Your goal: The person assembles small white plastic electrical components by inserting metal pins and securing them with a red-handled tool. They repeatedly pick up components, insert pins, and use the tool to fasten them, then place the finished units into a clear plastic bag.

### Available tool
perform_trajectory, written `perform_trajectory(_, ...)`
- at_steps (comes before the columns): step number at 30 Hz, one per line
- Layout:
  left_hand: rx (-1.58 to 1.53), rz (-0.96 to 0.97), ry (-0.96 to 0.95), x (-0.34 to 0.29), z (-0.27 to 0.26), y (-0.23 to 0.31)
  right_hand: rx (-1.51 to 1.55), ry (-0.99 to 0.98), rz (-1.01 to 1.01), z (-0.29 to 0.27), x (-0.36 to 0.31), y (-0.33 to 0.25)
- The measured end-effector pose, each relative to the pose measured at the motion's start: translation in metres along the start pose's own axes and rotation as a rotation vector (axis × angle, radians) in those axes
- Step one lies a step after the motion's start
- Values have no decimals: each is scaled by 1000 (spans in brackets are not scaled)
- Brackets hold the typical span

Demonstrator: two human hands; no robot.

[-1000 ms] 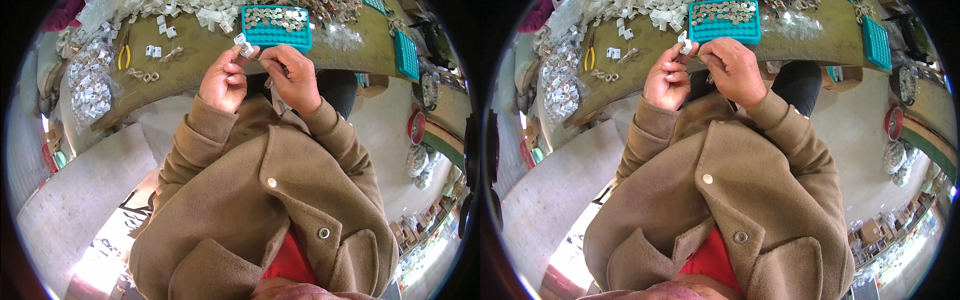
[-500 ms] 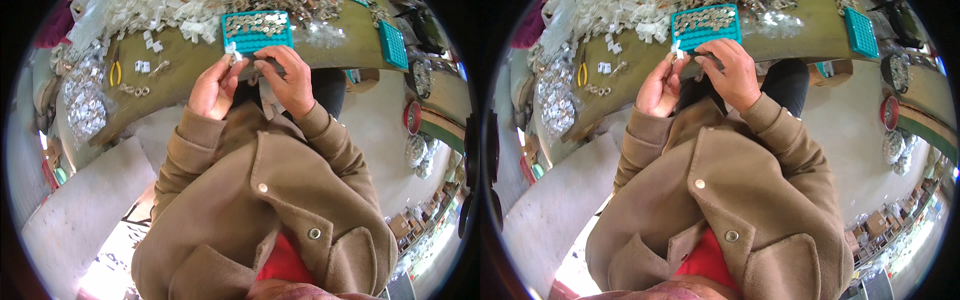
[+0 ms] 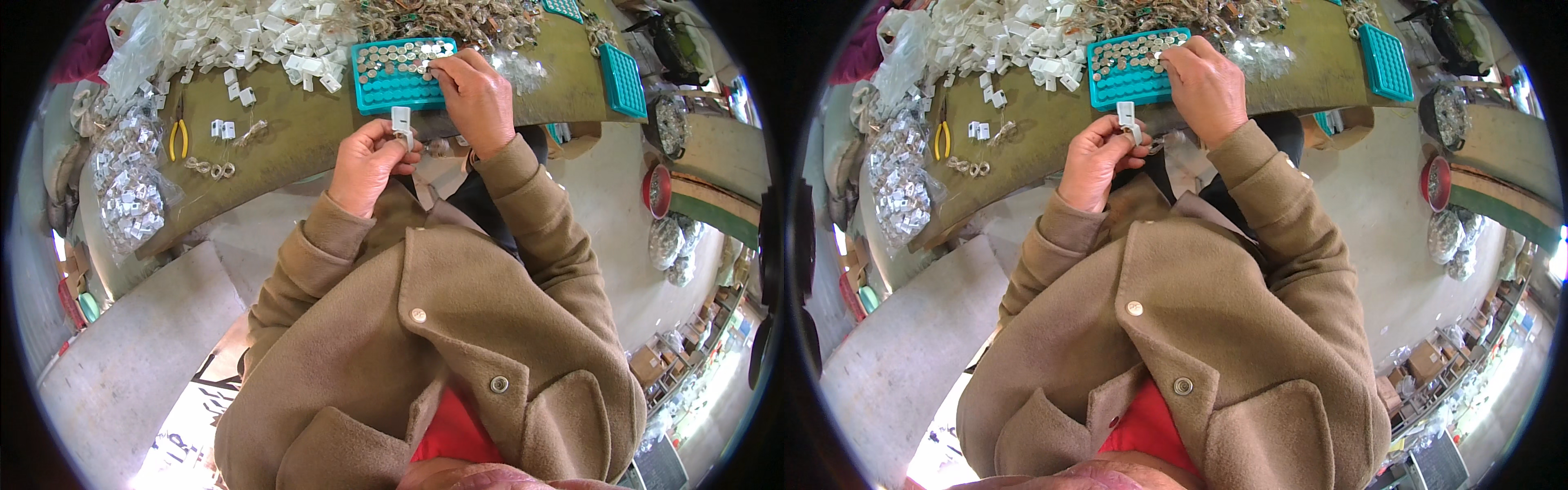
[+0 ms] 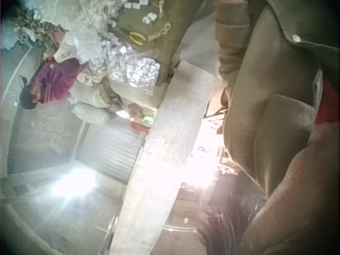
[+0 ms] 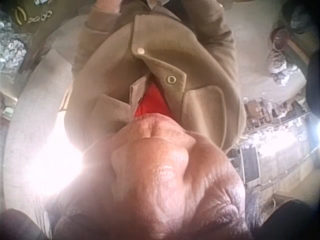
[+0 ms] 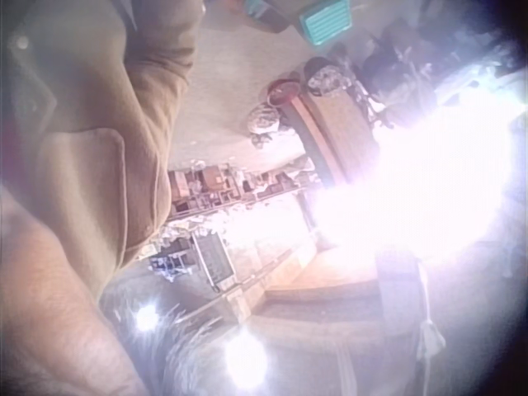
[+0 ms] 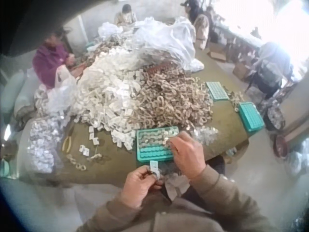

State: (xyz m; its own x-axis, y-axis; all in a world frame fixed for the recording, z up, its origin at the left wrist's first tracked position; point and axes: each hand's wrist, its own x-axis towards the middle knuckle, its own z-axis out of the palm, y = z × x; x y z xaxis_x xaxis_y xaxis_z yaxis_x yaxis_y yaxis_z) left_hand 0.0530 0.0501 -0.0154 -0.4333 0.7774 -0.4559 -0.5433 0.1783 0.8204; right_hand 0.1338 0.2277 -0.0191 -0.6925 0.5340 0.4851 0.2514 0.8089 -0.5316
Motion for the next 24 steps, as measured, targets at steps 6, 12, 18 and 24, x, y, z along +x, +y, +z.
perform_trajectory(6,-56,-71,-62,5,1,1,-46,-55,-63,-1,4,-1)
perform_trajectory(12,-214,-63,-69,7,-8,11,176,-126,34,-9,9,-5)
perform_trajectory(18,-217,-41,-63,12,-14,14,102,-218,-47,-5,7,-5)
perform_trajectory(24,-204,-30,-39,14,-14,15,45,-276,-101,-9,7,-5)
